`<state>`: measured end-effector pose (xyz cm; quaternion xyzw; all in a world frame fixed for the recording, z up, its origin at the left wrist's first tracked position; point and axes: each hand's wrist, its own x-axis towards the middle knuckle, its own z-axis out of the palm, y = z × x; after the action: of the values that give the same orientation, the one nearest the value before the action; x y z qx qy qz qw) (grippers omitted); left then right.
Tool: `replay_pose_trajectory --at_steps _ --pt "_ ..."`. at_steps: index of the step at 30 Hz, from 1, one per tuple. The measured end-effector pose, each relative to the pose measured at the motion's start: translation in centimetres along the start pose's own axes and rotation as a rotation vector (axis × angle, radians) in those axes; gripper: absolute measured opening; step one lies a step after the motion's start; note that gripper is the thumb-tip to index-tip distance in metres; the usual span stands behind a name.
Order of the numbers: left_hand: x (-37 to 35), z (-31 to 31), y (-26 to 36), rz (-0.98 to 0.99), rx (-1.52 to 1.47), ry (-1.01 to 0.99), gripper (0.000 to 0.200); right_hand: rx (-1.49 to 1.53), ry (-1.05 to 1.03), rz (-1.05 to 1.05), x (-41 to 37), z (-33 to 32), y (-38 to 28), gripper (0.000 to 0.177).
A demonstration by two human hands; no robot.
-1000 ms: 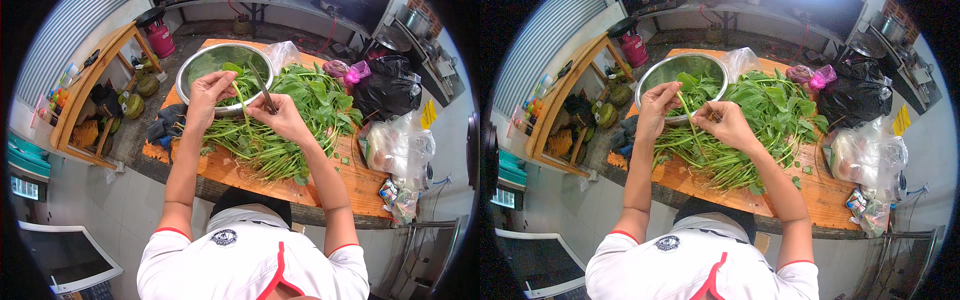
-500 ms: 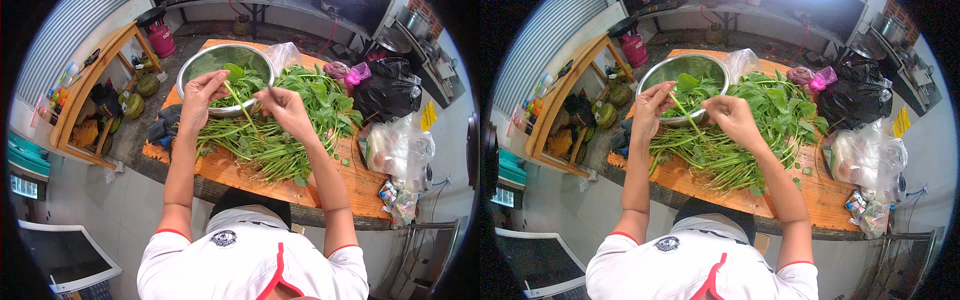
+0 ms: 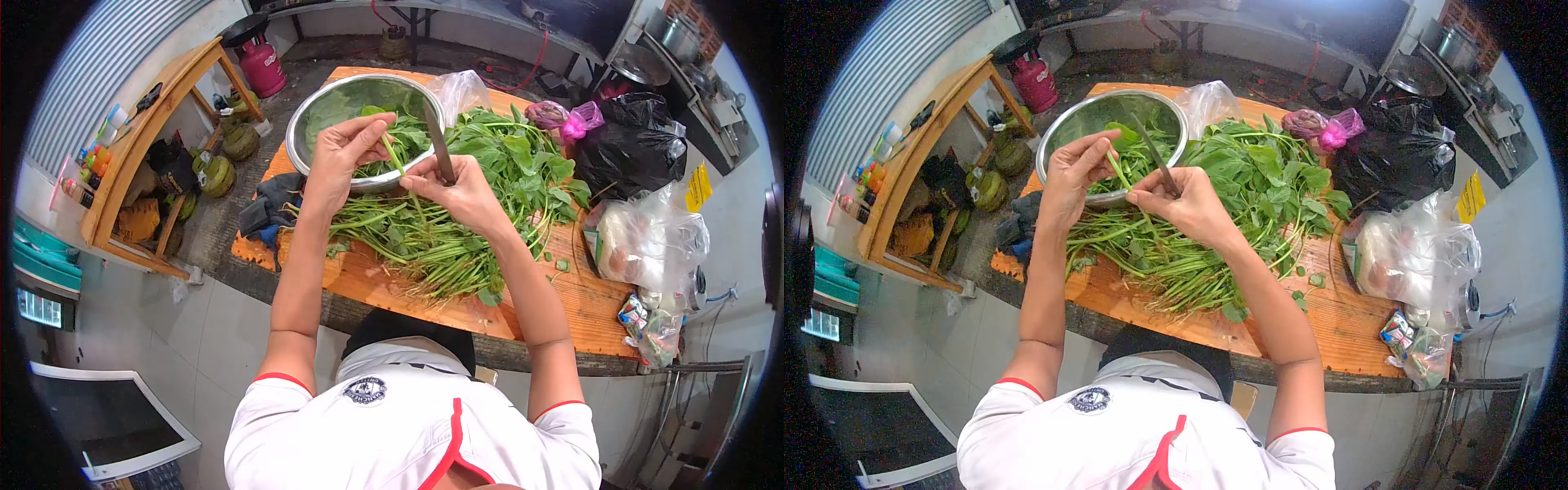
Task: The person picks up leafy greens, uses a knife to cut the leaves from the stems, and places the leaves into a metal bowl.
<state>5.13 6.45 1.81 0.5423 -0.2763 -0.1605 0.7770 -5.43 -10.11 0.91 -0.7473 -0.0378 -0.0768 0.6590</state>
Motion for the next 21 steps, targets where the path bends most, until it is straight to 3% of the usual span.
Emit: replay_pose_trajectory --at_steps 7,10,13,14,21 --pt "-3.0 1.5 -2.3 -0.012 -0.019 0.008 0.021 0.169 0.086 -0.019 0.3 1.1 1.4 0.017" --pt "-3.8 0.8 -2.7 -0.023 -0.146 0.102 0.021 0.061 0.014 -0.013 0.0 1.7 1.2 0.030" --pt "-4.0 -0.6 -2.4 -0.048 -0.190 0.149 0.021 0.123 0.083 -0.013 -0.7 2.3 -0.4 0.046" --pt "-4.2 -1.0 -2.2 -0.061 -0.185 0.154 0.022 0.217 0.008 0.150 -0.5 1.8 -1.1 0.052" --pt "-4.2 -2.0 -2.3 -0.102 -0.129 0.147 0.021 0.166 -0.168 0.054 0.5 2.8 -1.3 0.049"
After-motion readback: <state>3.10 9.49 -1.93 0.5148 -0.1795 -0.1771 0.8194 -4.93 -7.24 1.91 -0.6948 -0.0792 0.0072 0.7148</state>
